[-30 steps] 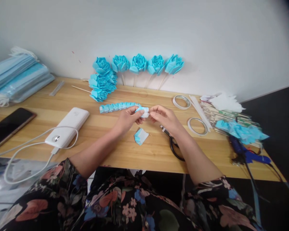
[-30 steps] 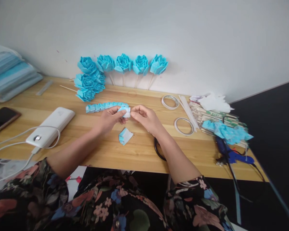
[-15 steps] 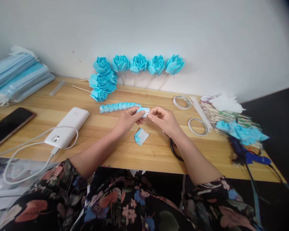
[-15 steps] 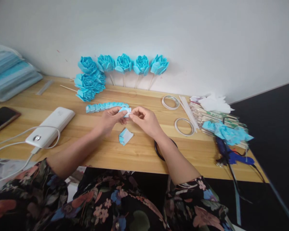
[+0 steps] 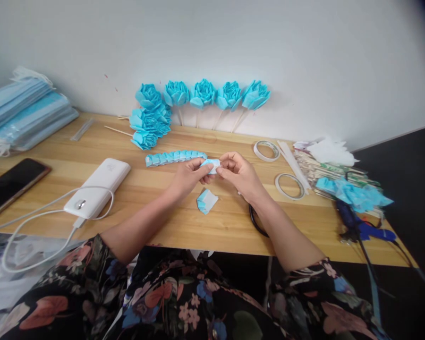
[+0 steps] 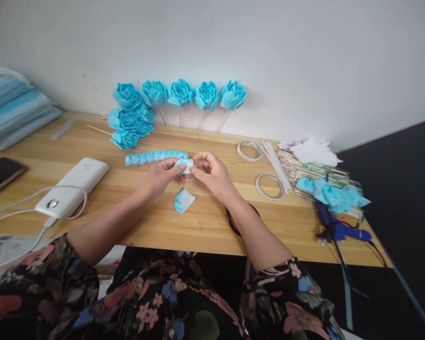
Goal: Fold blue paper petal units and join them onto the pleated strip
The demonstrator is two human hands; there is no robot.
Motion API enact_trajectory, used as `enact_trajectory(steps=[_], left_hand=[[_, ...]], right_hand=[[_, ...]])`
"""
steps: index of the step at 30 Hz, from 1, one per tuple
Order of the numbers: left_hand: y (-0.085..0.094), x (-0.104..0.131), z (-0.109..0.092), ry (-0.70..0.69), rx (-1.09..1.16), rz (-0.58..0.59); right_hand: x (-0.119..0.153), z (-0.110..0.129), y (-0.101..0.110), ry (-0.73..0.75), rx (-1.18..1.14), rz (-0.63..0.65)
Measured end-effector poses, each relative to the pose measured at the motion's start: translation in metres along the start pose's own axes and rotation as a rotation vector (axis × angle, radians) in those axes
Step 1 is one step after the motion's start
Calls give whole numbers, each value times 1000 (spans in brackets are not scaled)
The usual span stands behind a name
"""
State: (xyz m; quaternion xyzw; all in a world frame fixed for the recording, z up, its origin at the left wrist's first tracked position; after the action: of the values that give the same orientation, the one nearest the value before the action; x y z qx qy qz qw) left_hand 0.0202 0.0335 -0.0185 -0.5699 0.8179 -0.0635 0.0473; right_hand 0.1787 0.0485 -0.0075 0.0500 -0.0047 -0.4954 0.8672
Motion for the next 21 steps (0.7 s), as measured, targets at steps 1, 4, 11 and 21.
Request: enact_trajectory(steps=[1,4,11,21], left_hand=[[0,0,0,3,2,1],[0,1,-1,8,8,-4],[-1,2,-1,8,2,-9],[-1,1,-1,8,-2,13]], right_hand=[[0,0,0,3,9,-4],[1,3,-1,33,84,-11],[8,14,-7,143,319,-51],[7,10,-6,131,371,-27]])
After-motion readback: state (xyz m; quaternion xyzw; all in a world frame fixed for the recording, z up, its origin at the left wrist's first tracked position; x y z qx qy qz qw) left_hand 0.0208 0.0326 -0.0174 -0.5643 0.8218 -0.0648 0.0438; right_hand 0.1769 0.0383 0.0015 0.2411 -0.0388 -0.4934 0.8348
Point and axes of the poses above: each hand's wrist, its own x-axis away from the middle knuckle, its own y-axis out of the back of the hand, z = x × y, the point moved 3 cm from there along -x, towards the middle knuckle, and after that the axes turned 12 degrees about z, right-handed, at the moved point
